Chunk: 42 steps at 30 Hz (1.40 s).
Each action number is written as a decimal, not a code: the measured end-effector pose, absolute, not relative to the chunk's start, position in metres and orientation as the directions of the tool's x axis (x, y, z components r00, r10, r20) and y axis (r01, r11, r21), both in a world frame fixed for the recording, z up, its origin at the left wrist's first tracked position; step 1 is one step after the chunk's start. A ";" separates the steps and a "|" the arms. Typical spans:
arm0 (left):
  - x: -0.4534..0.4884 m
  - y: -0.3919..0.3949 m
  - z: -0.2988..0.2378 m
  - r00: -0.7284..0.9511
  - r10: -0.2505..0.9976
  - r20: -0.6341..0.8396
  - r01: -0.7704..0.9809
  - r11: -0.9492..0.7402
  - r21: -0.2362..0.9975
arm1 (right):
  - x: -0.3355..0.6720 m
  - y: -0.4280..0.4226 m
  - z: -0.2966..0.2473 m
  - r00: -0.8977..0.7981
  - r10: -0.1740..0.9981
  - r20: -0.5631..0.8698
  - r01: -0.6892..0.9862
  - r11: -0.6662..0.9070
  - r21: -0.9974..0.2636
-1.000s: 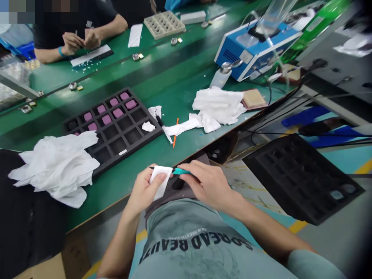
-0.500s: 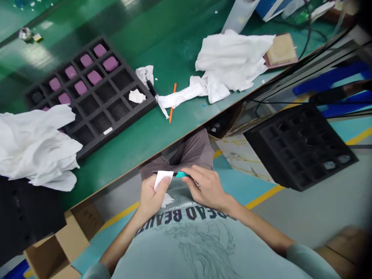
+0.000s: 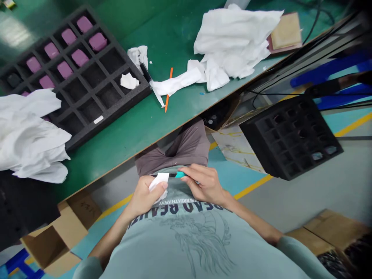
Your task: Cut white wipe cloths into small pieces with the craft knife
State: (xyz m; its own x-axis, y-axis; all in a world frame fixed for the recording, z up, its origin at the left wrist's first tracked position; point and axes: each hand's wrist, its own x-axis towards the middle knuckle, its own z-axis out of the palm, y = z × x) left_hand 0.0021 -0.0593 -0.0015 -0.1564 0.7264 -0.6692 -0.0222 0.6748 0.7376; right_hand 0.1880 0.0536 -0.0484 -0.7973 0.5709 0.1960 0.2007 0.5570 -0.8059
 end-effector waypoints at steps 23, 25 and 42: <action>-0.001 -0.059 -0.001 -0.005 0.678 -0.735 -0.076 0.732 0.677 | 0.193 0.051 -0.055 -0.790 0.566 0.236 0.220 0.621 -0.753; 0.000 -0.058 0.000 -0.027 0.679 -0.734 -0.082 0.730 0.679 | 0.194 0.051 -0.056 -0.801 0.555 0.223 0.220 0.620 -0.753; 0.002 -0.045 -0.001 0.012 0.690 -0.724 -0.056 0.723 0.689 | 0.200 0.056 -0.054 -0.770 0.594 0.231 0.242 0.608 -0.757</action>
State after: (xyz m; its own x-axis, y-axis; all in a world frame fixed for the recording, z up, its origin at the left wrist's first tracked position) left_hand 0.0022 -0.0455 -0.0008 0.0125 0.6901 -0.7236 -0.0556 0.7230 0.6886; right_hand 0.1998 0.0563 -0.0544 -0.7704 0.5941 0.2311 0.2416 0.6076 -0.7566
